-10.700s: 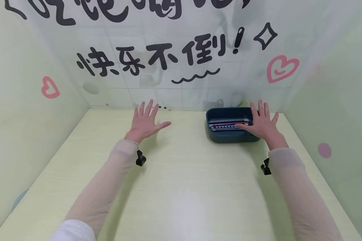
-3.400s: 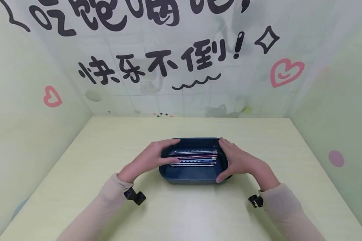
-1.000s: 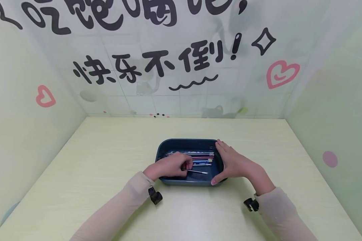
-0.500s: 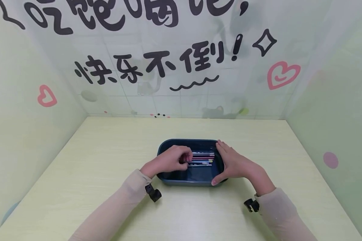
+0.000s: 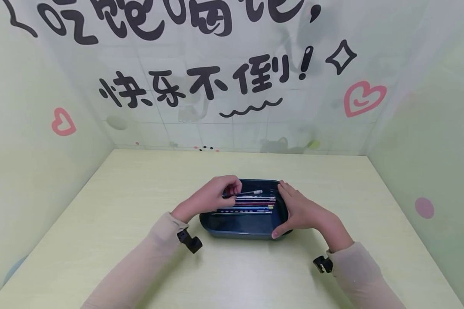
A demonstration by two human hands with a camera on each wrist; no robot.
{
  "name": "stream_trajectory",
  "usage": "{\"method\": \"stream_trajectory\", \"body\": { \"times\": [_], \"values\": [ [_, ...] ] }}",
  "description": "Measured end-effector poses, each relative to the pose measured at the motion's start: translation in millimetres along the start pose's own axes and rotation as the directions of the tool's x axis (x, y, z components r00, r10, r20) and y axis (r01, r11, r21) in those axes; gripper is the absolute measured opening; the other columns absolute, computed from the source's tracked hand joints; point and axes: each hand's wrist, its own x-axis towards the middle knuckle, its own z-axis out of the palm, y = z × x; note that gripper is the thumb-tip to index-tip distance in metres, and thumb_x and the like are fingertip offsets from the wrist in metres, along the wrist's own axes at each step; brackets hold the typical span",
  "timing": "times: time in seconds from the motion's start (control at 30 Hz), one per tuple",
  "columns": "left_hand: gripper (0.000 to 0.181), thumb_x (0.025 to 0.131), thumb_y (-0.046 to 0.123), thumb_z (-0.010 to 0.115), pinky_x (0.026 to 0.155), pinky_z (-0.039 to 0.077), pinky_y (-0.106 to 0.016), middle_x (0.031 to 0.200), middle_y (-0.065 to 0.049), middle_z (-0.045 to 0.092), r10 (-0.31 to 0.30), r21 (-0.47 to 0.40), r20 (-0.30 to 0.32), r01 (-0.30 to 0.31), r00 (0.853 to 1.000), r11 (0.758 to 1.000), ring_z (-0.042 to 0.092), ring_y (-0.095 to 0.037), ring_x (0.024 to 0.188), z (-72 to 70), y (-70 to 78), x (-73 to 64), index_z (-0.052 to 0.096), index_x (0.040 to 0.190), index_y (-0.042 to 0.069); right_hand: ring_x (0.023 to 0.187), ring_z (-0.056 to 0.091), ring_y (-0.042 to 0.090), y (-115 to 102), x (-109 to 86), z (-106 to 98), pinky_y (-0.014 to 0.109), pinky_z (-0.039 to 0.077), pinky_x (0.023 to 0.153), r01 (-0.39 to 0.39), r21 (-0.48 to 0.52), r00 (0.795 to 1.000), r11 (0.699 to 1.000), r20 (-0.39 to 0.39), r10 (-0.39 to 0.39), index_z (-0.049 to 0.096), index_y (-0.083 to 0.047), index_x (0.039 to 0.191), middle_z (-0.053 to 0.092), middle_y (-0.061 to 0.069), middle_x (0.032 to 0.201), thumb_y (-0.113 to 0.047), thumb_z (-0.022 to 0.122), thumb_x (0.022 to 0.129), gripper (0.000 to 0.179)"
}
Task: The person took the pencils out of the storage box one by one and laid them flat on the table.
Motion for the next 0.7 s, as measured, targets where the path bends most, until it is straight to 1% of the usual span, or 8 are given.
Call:
{"method": "stream_trajectory", "body": {
  "times": [0.1,0.3,0.53,0.7],
  "values": [
    [0.015,0.086,0.0,0.061,0.071,0.043,-0.023,0.088,-0.002,0.055,-0.007,-0.001,-0.023,0.007,1.0,1.0,0.05,-0.014,0.08,-8.9,2.3,-2.3,0.058,0.099,0.006,0.151,0.004,0.05,-0.8,-0.6,-0.2,0.068,0.018,0.117,-0.002,-0.003,1.0,1.0,0.009,0.002,0.004,0.007,0.156,0.001,0.028,0.165,-0.053,0.087,0.066,0.136],
    [0.015,0.085,0.0,0.062,0.072,0.046,-0.024,0.089,-0.004,0.058,0.0,0.036,-0.078,0.003,0.997,0.999,0.051,-0.015,0.079,-26.0,3.3,-7.5,0.059,0.098,0.006,0.151,0.003,0.05,-0.5,-0.7,-0.7,0.068,0.017,0.117,0.001,-0.003,1.0,1.0,0.013,-0.001,0.004,0.007,0.156,-0.001,0.028,0.164,-0.054,0.087,0.066,0.137],
    [0.013,0.086,0.0,0.063,0.074,0.048,-0.027,0.091,-0.004,0.06,-0.023,0.071,-0.134,0.032,0.991,0.997,0.053,-0.016,0.081,-45.4,-2.5,-17.0,0.059,0.096,0.007,0.151,0.002,0.05,0.2,0.3,0.6,0.067,0.016,0.117,0.001,-0.005,1.0,1.0,0.018,-0.001,0.004,0.007,0.156,-0.001,0.028,0.165,-0.055,0.086,0.066,0.137],
    [0.015,0.083,-0.002,0.063,0.074,0.048,-0.03,0.091,-0.004,0.06,-0.025,0.105,-0.189,0.045,0.982,0.993,0.054,-0.018,0.081,-59.6,-8.5,-25.8,0.058,0.093,0.008,0.151,0.003,0.051,-0.9,0.8,0.9,0.068,0.017,0.117,0.012,-0.021,1.0,1.0,0.016,-0.011,0.004,0.008,0.156,0.0,0.029,0.164,-0.054,0.086,0.067,0.136]
  ]
}}
